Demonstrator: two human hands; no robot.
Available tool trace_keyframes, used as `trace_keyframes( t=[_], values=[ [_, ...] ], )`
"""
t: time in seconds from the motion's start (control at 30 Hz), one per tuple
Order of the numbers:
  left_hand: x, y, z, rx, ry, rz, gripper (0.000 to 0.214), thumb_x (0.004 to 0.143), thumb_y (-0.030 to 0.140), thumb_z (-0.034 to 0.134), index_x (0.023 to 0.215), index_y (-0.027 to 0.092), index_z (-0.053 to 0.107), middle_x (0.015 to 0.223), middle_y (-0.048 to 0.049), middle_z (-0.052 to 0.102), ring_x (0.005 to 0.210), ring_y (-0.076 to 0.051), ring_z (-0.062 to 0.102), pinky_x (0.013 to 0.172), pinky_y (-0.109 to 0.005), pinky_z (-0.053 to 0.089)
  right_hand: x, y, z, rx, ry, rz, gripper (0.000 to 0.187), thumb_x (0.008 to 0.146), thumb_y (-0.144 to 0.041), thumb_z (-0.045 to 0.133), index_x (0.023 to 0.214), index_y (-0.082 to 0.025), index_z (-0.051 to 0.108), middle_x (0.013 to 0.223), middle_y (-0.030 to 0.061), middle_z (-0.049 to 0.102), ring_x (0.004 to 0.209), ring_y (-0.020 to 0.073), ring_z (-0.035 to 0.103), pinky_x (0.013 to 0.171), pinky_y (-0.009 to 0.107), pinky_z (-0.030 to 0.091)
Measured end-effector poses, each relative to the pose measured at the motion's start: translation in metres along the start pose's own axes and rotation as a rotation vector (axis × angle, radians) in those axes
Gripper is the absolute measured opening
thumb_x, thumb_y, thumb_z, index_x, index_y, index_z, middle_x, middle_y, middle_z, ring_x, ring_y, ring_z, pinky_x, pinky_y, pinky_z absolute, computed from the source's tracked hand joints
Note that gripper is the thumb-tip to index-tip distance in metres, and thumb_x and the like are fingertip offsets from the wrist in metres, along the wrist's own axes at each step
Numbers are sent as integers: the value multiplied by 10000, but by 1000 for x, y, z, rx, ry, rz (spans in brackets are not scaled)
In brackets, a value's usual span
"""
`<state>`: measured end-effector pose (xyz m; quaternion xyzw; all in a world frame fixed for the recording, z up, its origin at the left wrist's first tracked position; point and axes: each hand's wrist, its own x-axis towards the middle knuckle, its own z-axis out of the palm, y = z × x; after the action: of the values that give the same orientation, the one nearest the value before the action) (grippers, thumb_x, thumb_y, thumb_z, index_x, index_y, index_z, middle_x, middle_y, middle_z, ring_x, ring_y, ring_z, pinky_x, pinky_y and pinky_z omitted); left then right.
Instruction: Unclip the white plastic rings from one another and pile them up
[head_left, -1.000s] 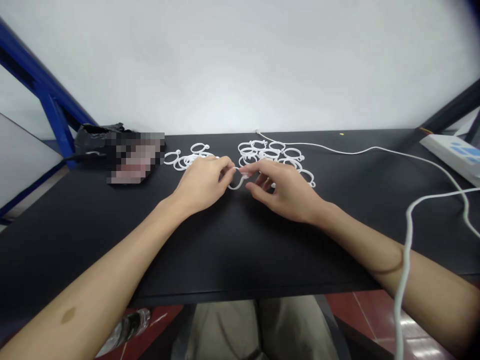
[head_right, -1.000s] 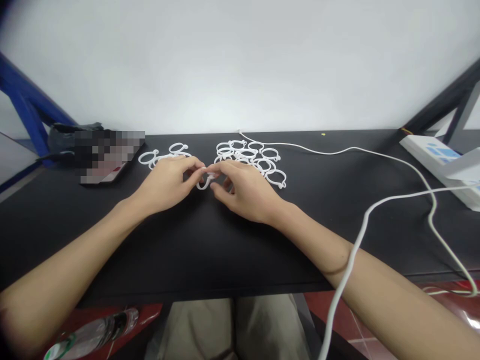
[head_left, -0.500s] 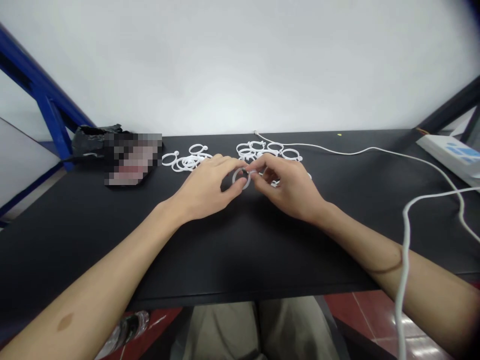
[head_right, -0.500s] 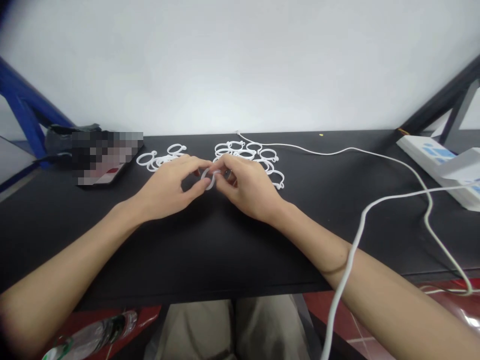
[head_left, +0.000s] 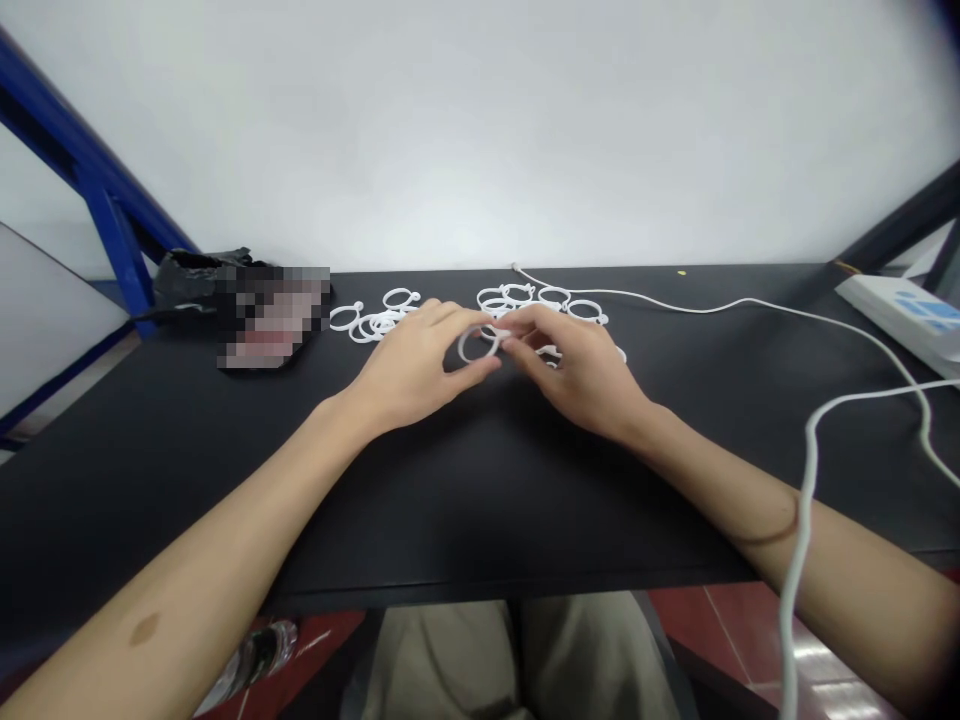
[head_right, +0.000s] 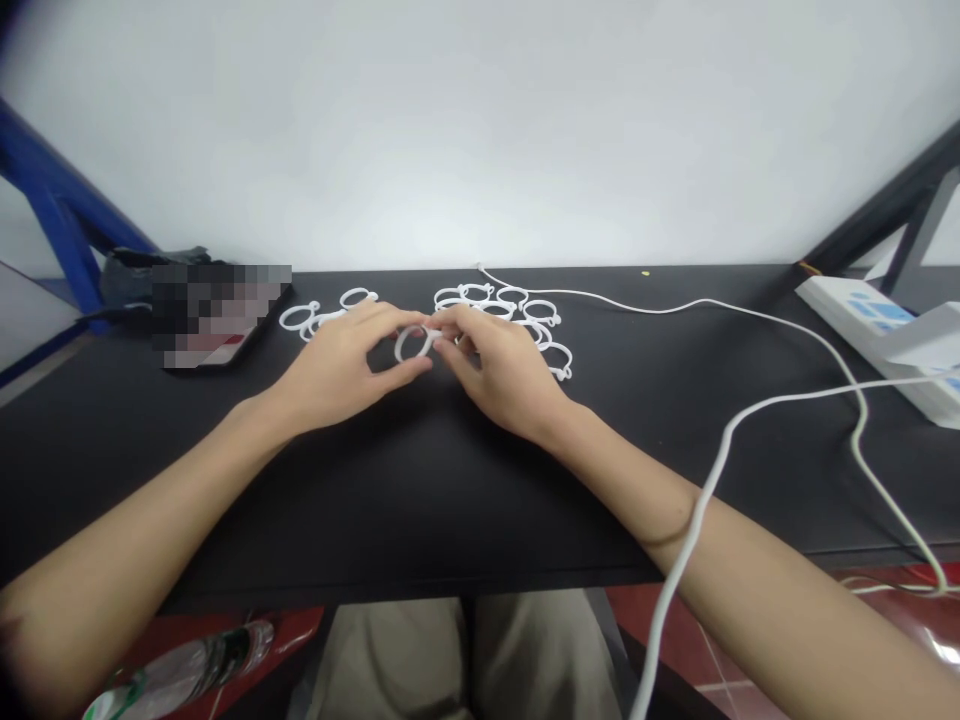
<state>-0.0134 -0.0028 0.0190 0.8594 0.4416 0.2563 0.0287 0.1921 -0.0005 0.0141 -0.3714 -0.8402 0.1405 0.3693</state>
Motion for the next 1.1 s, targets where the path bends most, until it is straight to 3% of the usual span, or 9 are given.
trace_keyframes(
  t=[0.1, 0.23, 0.4, 0.53, 0.7, 0.87, 0.97, 1.1],
  values=[
    [2, -14, -2, 112, 98, -130, 367, 916, 409, 544, 1207, 194, 604, 1126, -73, 658, 1063, -263, 539, 944, -398, 440, 1, 11, 2, -217, 1, 34, 343, 890, -264, 599, 1214, -153, 567, 1061, 106, 665, 1003, 248, 601, 892, 394, 477],
    [2, -41, -5, 275, 163, -327, 416, 915, 425, 504, 1225, 168, 608, 1204, -138, 621, 1160, -338, 491, 991, -477, 409, 2, 22, 7, -500, -43, 38, 370, 859, -344, 637, 1151, -117, 634, 1152, 180, 609, 1122, 347, 488, 967, 501, 427],
    [-2, -68, -4, 361, 130, -505, 488, 905, 448, 453, 1267, 158, 603, 1241, -187, 611, 1145, -405, 495, 931, -554, 415, 4, 25, 16, -584, -39, -6, 356, 884, -365, 601, 1159, -143, 653, 1200, 170, 606, 1153, 349, 451, 982, 517, 408],
    [-2, -71, -2, 338, 117, -545, 530, 916, 501, 410, 1275, 164, 605, 1261, -187, 612, 1155, -415, 486, 919, -564, 413, 6, 26, 17, -579, -55, -12, 236, 913, -334, 563, 1027, -178, 699, 1076, 138, 652, 1075, 321, 479, 929, 491, 422],
    [0, -47, -4, 312, 159, -431, 469, 930, 467, 432, 1251, 179, 619, 1272, -157, 604, 1169, -404, 455, 950, -563, 394, 4, 23, 14, -529, -84, -37, 196, 924, -259, 534, 994, -181, 700, 971, 118, 674, 969, 284, 479, 873, 442, 410],
    [0, -19, 1, 148, 53, -93, 351, 925, 331, 512, 1235, 201, 614, 1198, -80, 630, 1125, -286, 466, 997, -454, 416, 3, 13, 9, -431, -105, -58, 205, 937, -201, 506, 1003, -170, 698, 917, 83, 696, 913, 247, 482, 890, 413, 393],
    [-1, -13, 6, 79, -45, 49, 296, 927, 284, 527, 1196, 217, 630, 1154, -61, 641, 1076, -252, 486, 986, -434, 430, 2, 9, 7, -375, -77, -104, 216, 951, -190, 487, 1011, -159, 692, 918, 81, 692, 884, 230, 471, 873, 387, 409],
    [-1, -16, 8, 57, -78, 75, 224, 939, 279, 526, 1079, 208, 685, 1085, -64, 659, 1012, -241, 510, 942, -424, 452, 3, 8, 7, -328, -46, -182, 225, 960, -176, 475, 982, -141, 697, 886, 88, 675, 861, 219, 464, 859, 357, 429]
  ],
)
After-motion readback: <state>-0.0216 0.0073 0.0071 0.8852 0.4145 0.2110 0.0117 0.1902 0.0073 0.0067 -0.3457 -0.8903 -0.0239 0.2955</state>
